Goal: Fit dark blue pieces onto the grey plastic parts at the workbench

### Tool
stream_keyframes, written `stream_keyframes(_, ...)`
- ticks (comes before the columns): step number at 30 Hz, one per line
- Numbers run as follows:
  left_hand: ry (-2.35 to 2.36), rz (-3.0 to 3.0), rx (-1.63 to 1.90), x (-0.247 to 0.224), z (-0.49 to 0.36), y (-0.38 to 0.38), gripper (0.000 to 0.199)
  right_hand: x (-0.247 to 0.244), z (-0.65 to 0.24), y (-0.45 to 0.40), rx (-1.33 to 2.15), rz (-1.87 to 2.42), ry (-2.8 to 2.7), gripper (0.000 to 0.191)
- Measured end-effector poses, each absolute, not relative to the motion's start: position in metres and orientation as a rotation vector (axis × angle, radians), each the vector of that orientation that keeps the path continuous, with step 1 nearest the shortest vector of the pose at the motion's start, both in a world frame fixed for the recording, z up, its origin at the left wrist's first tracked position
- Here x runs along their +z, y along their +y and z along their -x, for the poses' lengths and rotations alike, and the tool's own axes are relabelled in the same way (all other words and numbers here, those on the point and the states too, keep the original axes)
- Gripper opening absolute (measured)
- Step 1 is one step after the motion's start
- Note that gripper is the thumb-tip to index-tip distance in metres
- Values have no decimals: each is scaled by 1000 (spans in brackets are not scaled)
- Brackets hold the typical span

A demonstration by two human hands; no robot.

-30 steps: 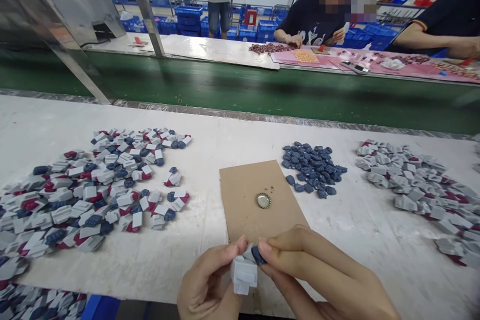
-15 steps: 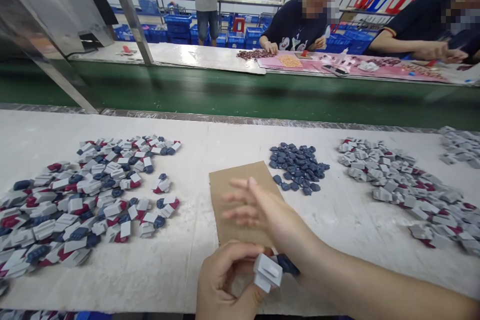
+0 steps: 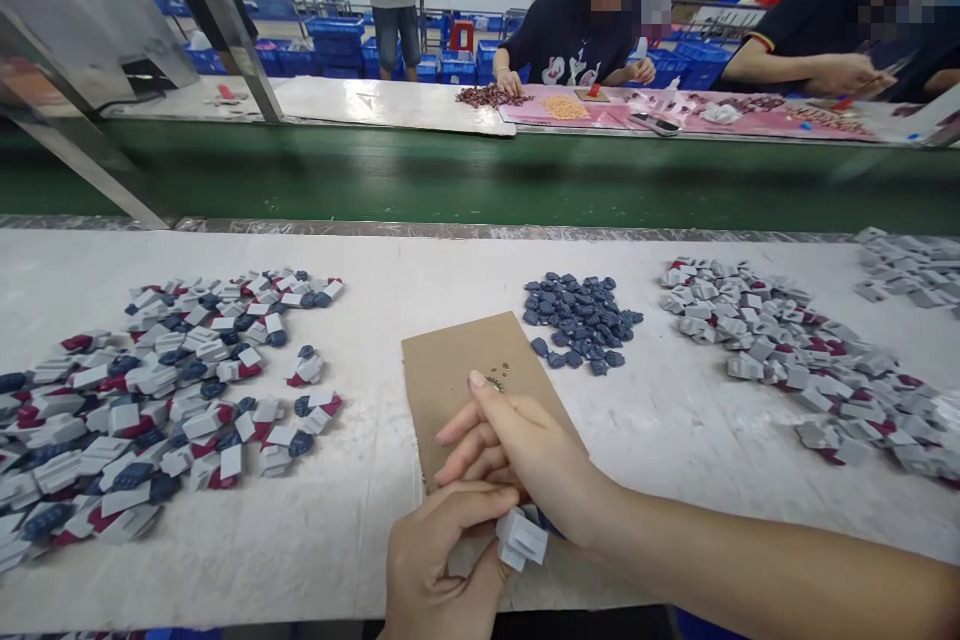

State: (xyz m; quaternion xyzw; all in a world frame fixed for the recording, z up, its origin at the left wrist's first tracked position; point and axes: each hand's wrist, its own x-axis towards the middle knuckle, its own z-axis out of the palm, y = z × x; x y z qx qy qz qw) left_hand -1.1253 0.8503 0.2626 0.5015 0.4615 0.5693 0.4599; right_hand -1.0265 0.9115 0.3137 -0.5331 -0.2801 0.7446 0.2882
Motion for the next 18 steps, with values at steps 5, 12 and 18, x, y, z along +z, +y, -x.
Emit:
stream_keyframes(5,1176,-1217,1321,264,1131,854,27,304,1034,913,2005,1426,-779,51)
stream_keyframes(12,1262,-821,1195,283,1169,874,16,286,979,935,936,1466,-1661,38)
stream_keyframes(18,1226,-507,1319,296,1179,875,30,251,892,954,-210,1924,-2075,43)
